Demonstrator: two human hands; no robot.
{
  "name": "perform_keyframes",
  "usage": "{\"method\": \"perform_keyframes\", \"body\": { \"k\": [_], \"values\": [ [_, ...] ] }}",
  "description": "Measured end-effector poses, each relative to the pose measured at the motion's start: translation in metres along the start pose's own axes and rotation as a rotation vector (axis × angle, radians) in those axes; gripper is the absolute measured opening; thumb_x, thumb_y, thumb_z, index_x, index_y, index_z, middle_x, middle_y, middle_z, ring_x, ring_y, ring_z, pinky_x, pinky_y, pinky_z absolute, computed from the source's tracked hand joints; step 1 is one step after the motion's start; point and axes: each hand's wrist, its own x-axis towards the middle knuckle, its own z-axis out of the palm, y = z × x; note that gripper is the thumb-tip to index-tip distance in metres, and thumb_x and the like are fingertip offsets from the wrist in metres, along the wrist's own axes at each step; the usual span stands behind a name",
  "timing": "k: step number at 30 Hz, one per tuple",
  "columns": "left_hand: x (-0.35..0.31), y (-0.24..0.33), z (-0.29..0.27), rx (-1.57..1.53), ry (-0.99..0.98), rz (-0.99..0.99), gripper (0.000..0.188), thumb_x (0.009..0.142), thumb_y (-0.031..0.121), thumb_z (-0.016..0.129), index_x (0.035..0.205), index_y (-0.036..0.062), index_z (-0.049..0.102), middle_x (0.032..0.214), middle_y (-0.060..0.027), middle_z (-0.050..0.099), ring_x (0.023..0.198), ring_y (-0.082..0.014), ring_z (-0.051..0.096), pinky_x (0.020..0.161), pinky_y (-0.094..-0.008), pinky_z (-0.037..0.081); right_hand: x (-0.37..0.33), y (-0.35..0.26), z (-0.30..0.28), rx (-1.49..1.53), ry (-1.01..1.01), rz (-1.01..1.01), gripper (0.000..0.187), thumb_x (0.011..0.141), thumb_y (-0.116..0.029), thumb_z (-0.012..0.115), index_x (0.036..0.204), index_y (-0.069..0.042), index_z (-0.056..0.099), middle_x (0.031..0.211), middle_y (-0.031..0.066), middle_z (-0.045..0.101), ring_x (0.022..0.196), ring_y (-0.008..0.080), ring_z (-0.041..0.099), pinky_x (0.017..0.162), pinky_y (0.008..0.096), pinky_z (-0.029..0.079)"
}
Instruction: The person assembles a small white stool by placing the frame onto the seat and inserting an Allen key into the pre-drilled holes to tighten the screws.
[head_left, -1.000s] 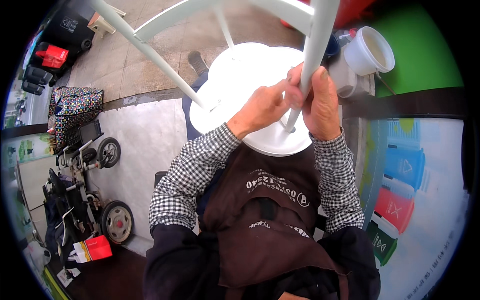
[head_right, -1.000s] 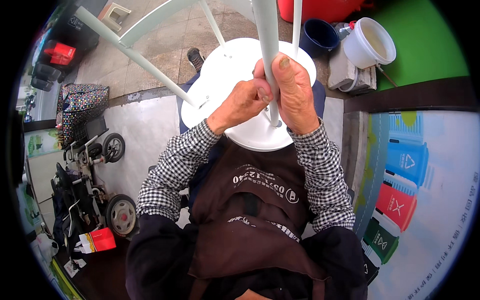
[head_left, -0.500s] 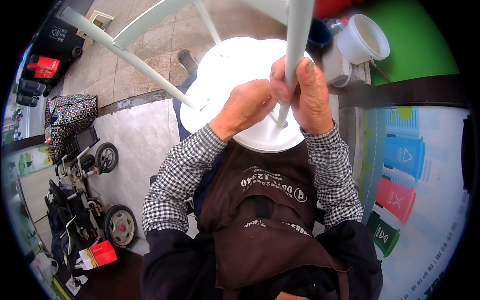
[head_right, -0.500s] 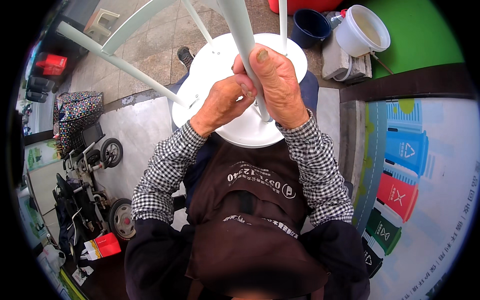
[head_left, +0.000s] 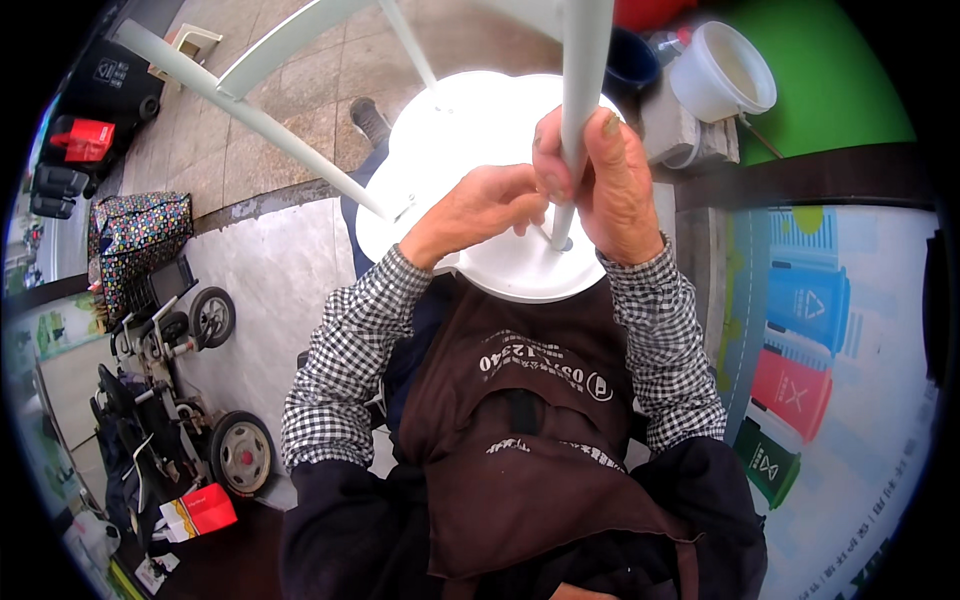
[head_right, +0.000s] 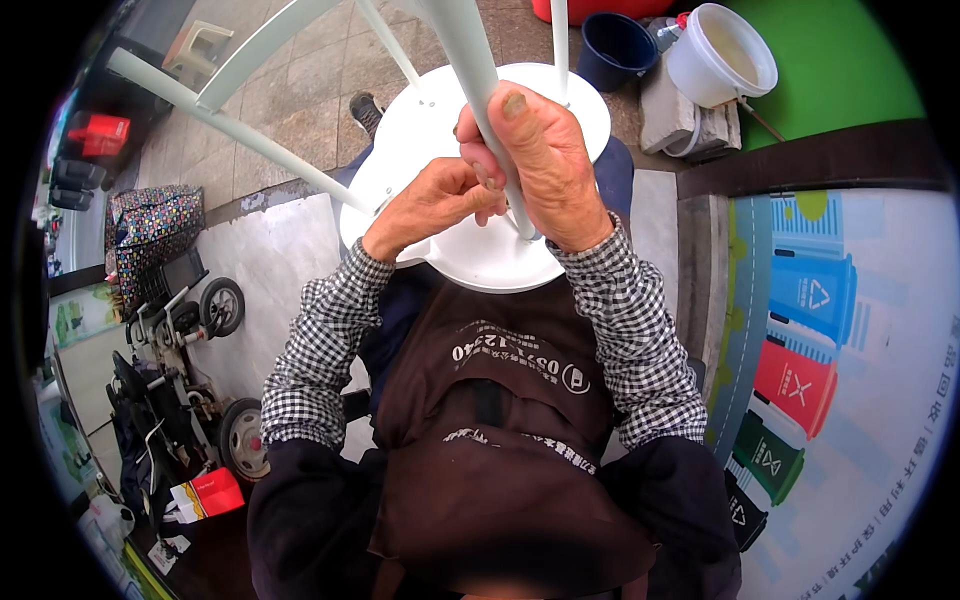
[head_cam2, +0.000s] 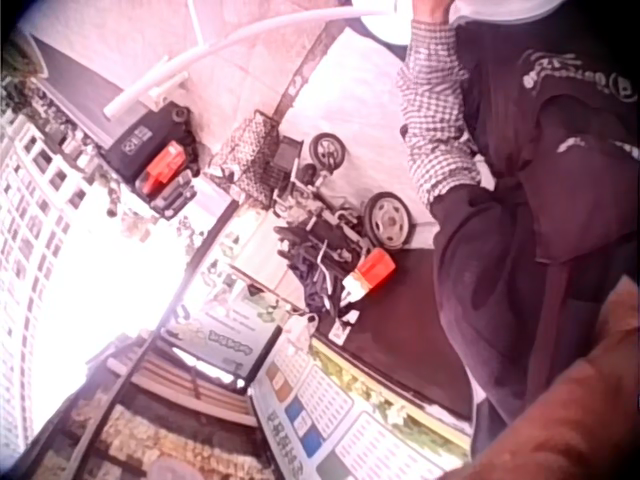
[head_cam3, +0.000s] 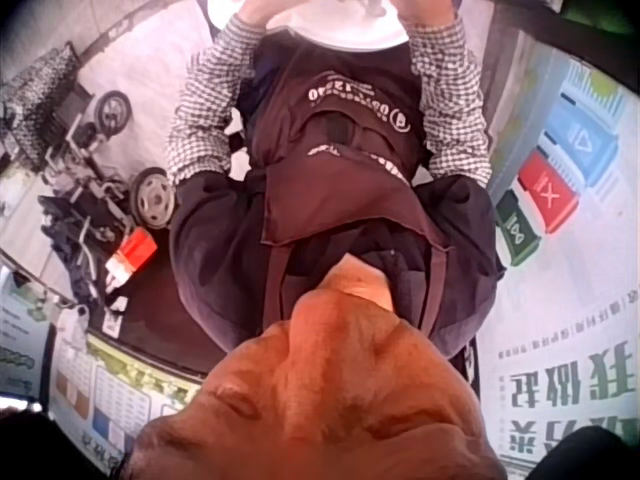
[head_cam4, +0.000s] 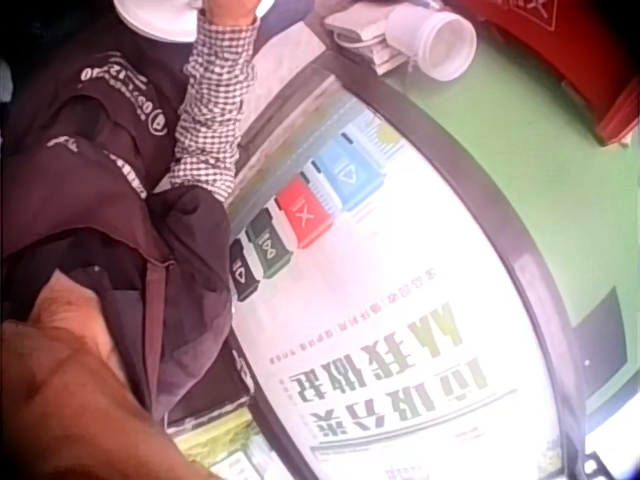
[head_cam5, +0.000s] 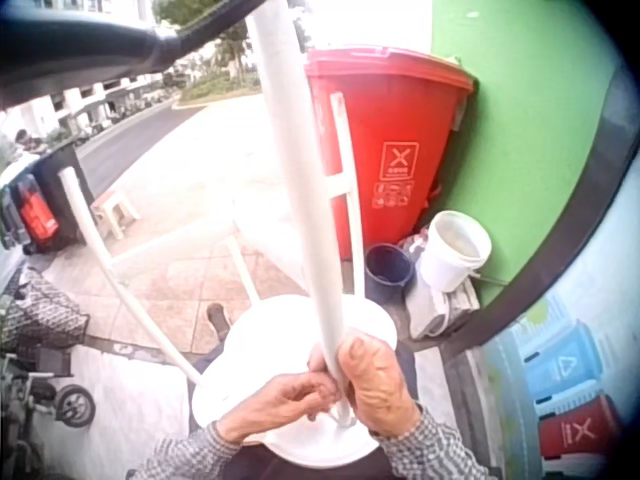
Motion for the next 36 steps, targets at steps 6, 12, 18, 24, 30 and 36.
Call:
{"method": "perform_keyframes", "body": {
  "k": [6, 12, 18, 24, 30, 36],
  "values": [
    [0.012, 0.002, 0.011, 0.381, 0.153, 0.241, 0.019, 0.102, 0.021, 0.066, 0.105, 0.0031, 0.072, 0.091, -0.0038, 0.073, 0.078, -0.0126, 0.066, 0.071, -0.0296, 0.055, -0.001, -0.001, 0.002, -0.032, 0.032, -0.013, 0.069, 0.103, -0.069, 0.051, 0.099, -0.002, 0.067, 0.071, -0.0006, 0.055, 0.065, 0.0064, 0.051, 0.061, 0.0214, 0.044],
    [0.014, -0.005, 0.011, -0.120, 0.145, -0.048, 0.022, 0.100, 0.025, 0.068, 0.101, 0.0039, 0.074, 0.084, -0.0051, 0.072, 0.075, -0.0109, 0.067, 0.068, -0.0260, 0.056, -0.004, -0.011, 0.007, -0.054, 0.035, 0.058, 0.068, 0.105, -0.070, 0.042, 0.095, -0.006, 0.063, 0.072, -0.0016, 0.052, 0.068, 0.0092, 0.049, 0.066, 0.0256, 0.041],
    [-0.001, -0.014, 0.013, 0.032, 0.201, 0.110, 0.010, 0.096, 0.012, 0.071, 0.096, 0.0017, 0.069, 0.083, -0.0036, 0.069, 0.078, -0.0145, 0.070, 0.066, -0.0318, 0.058, 0.001, -0.001, 0.002, -0.013, 0.009, -0.013, 0.069, 0.103, -0.069, 0.051, 0.099, -0.002, 0.067, 0.069, -0.0022, 0.054, 0.062, 0.0048, 0.049, 0.057, 0.0210, 0.042],
    [0.004, -0.005, 0.023, 0.877, 0.350, 0.388, 0.011, 0.092, 0.008, 0.074, 0.095, -0.0014, 0.069, 0.079, -0.0111, 0.070, 0.073, -0.0160, 0.068, 0.064, -0.0329, 0.055, 0.000, -0.001, 0.004, 0.005, 0.030, 0.017, 0.068, 0.103, -0.069, 0.052, 0.099, -0.003, 0.068, 0.068, -0.0025, 0.054, 0.063, 0.0051, 0.047, 0.062, 0.0220, 0.041],
    [0.008, 0.007, 0.014, 0.125, 0.086, 0.000, 0.016, 0.098, 0.015, 0.067, 0.092, 0.0005, 0.070, 0.077, -0.0079, 0.070, 0.070, -0.0142, 0.065, 0.067, -0.0302, 0.055, -0.002, -0.001, 0.002, 0.007, 0.031, 0.022, 0.069, 0.102, -0.070, 0.052, 0.100, -0.002, 0.068, 0.068, -0.0018, 0.054, 0.063, 0.0054, 0.050, 0.057, 0.0214, 0.045],
    [-0.002, -0.014, 0.004, -0.180, 0.020, 0.027, 0.023, 0.105, 0.018, 0.062, 0.094, -0.0006, 0.069, 0.088, -0.0056, 0.072, 0.077, -0.0113, 0.064, 0.073, -0.0274, 0.054, 0.000, -0.002, 0.001, 0.003, 0.012, 0.018, 0.069, 0.102, -0.069, 0.052, 0.101, -0.002, 0.067, 0.069, -0.0016, 0.054, 0.062, 0.0056, 0.051, 0.054, 0.0212, 0.046]
  ]
}}
